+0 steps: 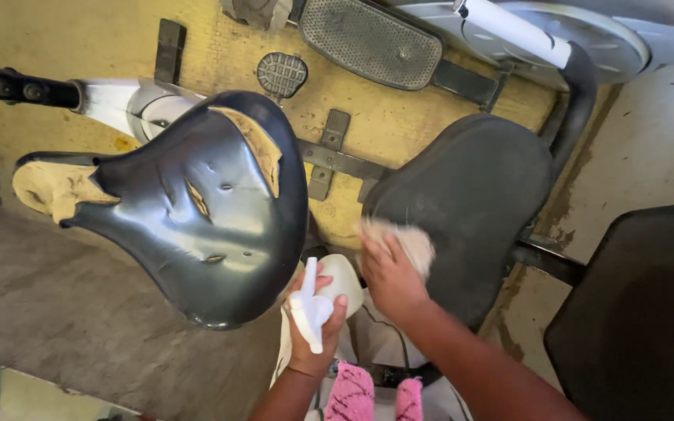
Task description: Cleaning and wiping down various gym equipment using a spray bottle and cloth.
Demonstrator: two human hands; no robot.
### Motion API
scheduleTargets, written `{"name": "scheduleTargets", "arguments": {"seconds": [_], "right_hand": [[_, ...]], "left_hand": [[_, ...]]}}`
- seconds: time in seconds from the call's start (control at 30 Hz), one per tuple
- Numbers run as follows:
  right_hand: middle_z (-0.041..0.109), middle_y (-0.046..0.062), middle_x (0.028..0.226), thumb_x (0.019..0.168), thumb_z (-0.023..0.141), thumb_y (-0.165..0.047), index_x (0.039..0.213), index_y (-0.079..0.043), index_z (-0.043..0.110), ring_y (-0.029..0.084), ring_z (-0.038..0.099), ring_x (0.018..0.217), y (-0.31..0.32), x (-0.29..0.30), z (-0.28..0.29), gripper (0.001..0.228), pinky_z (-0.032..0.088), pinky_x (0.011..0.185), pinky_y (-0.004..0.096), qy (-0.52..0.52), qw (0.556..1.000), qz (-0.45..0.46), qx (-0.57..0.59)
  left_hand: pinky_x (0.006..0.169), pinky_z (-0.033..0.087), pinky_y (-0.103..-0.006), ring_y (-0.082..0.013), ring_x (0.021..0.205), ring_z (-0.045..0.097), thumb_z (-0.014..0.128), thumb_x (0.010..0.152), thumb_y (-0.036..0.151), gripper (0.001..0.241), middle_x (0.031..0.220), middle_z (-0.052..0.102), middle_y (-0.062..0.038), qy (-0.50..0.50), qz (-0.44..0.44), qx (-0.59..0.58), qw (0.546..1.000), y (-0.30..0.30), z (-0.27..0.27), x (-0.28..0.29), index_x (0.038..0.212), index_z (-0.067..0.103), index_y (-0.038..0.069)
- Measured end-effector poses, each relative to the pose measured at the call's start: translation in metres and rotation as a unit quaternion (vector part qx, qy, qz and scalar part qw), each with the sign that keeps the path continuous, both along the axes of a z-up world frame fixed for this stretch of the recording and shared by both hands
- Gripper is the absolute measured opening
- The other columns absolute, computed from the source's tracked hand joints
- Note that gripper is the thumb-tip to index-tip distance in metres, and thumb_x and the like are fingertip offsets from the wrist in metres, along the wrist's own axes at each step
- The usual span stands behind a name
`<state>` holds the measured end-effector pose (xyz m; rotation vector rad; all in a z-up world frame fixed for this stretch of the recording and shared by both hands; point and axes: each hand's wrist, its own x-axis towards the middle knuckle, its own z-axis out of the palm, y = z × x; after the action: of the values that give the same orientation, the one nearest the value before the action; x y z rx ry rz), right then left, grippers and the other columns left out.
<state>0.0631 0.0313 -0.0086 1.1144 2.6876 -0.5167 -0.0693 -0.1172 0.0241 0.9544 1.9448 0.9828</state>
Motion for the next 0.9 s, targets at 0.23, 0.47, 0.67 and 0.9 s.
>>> {"name": "scheduleTargets", "arguments": {"seconds": [0.23,0.47,0.67,0.9], "right_hand": [[0.057,0.020,0.136,0.088,0.055,-0.025,0.128,-0.003,0.060,0.037,0.047,0.135,-0.054,0.048,-0.007,0.047,0.023,0.114,0.062,0.009,0.998,0.046,-0.040],[0.052,0.023,0.143,0.087,0.053,-0.021,0.137,-0.001,0.053,0.038,0.045,0.135,-0.092,0.099,-0.008,0.054,0.024,0.112,0.061,0.016,0.993,0.085,-0.084],[0.044,0.019,0.153,0.092,0.049,-0.019,0.147,-0.006,0.044,0.033,0.042,0.143,-0.032,0.075,0.009,0.057,0.023,0.118,0.056,-0.053,0.988,0.049,-0.138],[0.040,0.018,0.163,0.104,0.051,-0.029,0.156,-0.012,0.044,0.040,0.030,0.153,0.043,0.089,-0.016,0.054,0.016,0.124,0.058,0.094,0.937,-0.327,0.081]], "left_hand": [[0.113,0.040,-0.0423,-0.0306,0.127,0.053,0.081,0.080,0.030,0.043,0.136,0.060,-0.013,0.017,-0.041,0.021,0.999,0.008,0.011,0.014,0.113,0.069,0.004],[0.113,0.039,-0.0453,-0.0333,0.127,0.053,0.080,0.081,0.029,0.039,0.135,0.059,-0.013,-0.009,-0.049,0.039,0.998,0.007,0.014,0.024,0.111,0.066,0.007],[0.112,0.039,-0.0477,-0.0355,0.127,0.053,0.081,0.083,0.029,0.041,0.133,0.059,-0.013,0.067,-0.109,0.080,0.989,0.024,0.036,0.025,0.114,0.063,0.009],[0.114,0.040,-0.0499,-0.0380,0.130,0.054,0.079,0.085,0.025,0.038,0.136,0.059,-0.013,0.083,-0.146,0.111,0.979,0.046,0.053,0.039,0.116,0.063,0.010]]}}
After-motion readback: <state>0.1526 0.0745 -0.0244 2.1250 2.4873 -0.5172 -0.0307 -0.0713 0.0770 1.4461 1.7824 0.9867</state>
